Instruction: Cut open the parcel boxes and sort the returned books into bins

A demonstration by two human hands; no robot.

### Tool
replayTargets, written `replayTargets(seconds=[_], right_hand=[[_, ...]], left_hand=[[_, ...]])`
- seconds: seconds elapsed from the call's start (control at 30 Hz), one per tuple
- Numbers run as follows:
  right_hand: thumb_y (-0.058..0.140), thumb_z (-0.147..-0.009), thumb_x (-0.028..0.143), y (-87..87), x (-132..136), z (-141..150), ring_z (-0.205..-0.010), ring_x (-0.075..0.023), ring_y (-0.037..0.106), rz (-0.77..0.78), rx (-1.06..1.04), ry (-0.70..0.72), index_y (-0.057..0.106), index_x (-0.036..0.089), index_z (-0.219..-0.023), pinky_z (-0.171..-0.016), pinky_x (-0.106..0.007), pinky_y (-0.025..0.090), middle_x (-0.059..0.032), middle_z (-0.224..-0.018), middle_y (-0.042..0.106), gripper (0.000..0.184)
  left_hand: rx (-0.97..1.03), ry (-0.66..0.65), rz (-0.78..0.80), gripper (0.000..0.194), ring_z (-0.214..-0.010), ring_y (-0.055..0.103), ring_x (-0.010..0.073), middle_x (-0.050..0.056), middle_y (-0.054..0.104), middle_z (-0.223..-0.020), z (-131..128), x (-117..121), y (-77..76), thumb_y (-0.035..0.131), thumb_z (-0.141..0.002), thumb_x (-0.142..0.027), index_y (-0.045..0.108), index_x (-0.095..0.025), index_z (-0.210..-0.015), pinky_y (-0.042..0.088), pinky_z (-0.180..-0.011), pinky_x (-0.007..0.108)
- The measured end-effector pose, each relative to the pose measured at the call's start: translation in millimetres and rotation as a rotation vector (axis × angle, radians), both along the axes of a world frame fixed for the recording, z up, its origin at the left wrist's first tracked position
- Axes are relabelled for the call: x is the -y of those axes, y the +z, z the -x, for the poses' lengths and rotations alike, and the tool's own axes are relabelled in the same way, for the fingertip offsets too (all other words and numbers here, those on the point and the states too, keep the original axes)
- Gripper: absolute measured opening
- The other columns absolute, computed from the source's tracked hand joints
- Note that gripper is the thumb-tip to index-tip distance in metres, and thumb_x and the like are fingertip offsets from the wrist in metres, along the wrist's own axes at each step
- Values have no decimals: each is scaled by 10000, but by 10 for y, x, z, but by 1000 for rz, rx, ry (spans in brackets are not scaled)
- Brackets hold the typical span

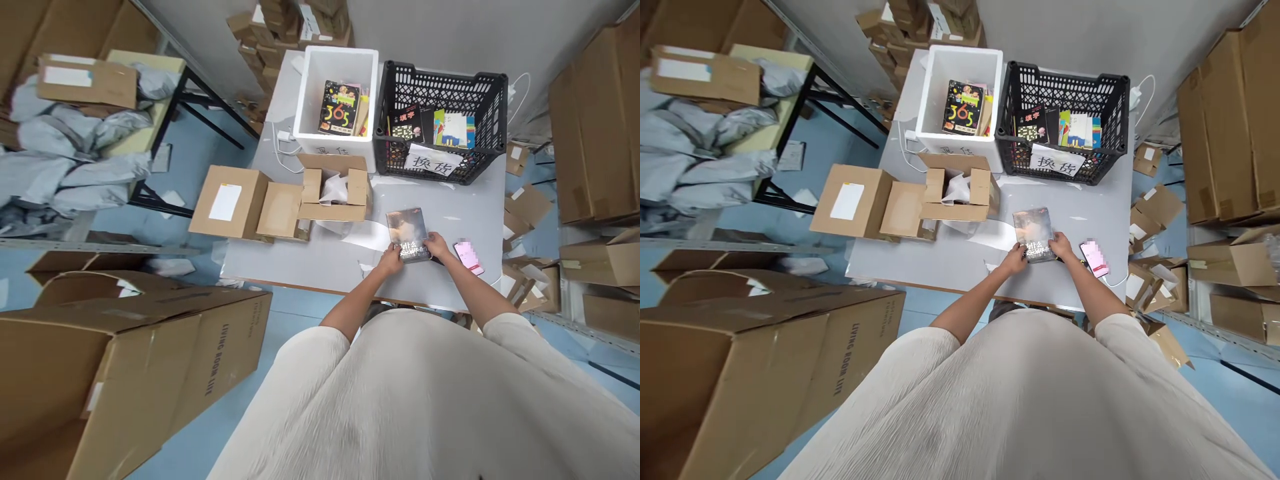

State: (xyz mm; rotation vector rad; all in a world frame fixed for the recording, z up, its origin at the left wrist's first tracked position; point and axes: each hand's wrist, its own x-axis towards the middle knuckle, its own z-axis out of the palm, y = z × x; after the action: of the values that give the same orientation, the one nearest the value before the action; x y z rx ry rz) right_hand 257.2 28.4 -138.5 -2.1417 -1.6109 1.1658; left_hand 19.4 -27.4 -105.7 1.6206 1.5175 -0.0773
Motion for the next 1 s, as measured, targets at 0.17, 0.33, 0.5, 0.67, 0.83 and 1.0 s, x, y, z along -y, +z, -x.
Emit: replayTargets(seconds=[0.17,0.33,0.5,0.67,0.83,1.0], right_hand=[[711,-820,388,84,29,196,-896,-250,749,106,-180,-196,752,202,-963,-861,-355,604,-63,-910,808,238],[720,-794,417,305,136,287,-799,-235,697,37,-146,-233,616,265,-771,-795,-344,572,-11,-760,714,186],[734,-787,451,563,391,364,-814,-241,686,-52,-90,-208,564,287,-836,-816,-369,584,1,-810,714,242],[667,-895,625,650,538,671,-880,-228,729,-54,-346,-179,605,268,-919,-822,-359,608,-38,-975,770,363],[618,-944,573,497,579,902,-917,-244,760,67,-447,-117,697,240,-966,-866,-383,614,-61,-1021,805,343],[668,-882,385,223,708,922,-1147,-281,753,109,-221,-165,769,230,-1022,-1096,-421,555,-73,-1126,827,232]], left_hand=[[-14,32,-11,713,-1491,612,370,189,486,-1745,113,18,21,692,-897,-223,568,-212,-1599,492,-1236,470],[115,-12,-112,555,-1478,623,307,114,673,-1595,77,-27,180,602,-970,-154,660,-219,-1518,472,-1269,435],[351,74,-146,446,-1303,731,248,90,771,-1455,-78,-6,424,501,-1090,-209,685,-216,-1496,569,-1132,358],[361,188,-157,366,-1184,766,242,73,808,-1346,69,89,561,477,-1157,-376,710,-255,-1412,587,-1035,355],[119,218,-203,329,-1188,730,260,111,783,-1279,523,50,484,577,-1108,-338,711,-217,-1382,553,-1018,348],[-67,187,-94,268,-1219,708,293,172,749,-1273,838,45,251,524,-1121,-261,752,-186,-1241,518,-1005,350]])
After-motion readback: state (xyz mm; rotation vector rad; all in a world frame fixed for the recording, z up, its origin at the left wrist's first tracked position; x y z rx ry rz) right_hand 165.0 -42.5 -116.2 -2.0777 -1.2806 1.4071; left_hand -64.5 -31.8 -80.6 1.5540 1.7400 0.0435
